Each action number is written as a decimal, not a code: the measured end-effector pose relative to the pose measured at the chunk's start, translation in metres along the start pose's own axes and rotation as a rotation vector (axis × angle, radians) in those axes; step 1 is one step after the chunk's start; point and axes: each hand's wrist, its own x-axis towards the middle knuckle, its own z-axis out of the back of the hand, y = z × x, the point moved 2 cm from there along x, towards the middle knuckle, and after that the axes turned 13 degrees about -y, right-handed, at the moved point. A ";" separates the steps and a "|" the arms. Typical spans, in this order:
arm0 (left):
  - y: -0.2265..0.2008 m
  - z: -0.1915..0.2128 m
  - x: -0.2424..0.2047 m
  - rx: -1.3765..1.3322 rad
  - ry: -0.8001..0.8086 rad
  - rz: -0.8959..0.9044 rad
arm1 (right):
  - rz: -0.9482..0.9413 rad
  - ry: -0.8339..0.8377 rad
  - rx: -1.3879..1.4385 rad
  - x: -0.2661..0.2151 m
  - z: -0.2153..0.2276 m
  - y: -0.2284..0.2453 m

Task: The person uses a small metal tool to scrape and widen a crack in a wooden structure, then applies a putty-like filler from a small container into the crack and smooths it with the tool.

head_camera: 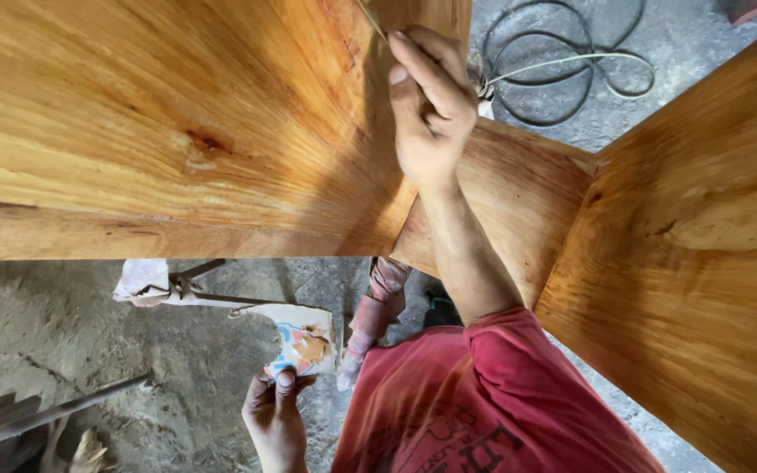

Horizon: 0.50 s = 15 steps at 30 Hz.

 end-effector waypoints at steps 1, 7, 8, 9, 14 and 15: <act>0.000 -0.001 0.000 -0.003 0.006 0.005 | -0.015 -0.009 -0.004 -0.001 0.000 0.001; -0.001 -0.001 -0.002 0.016 0.007 -0.012 | -0.052 0.000 0.046 -0.001 -0.014 0.008; -0.001 0.000 -0.002 0.014 0.003 -0.010 | -0.050 0.007 0.041 -0.001 -0.016 0.011; -0.001 0.001 -0.003 0.010 0.001 -0.009 | -0.047 0.014 0.036 -0.002 -0.018 0.016; 0.002 0.005 0.000 0.001 -0.018 0.003 | -0.049 0.024 0.011 -0.005 -0.023 0.031; 0.002 0.006 0.001 0.002 -0.012 0.004 | -0.047 0.025 0.010 -0.006 -0.024 0.033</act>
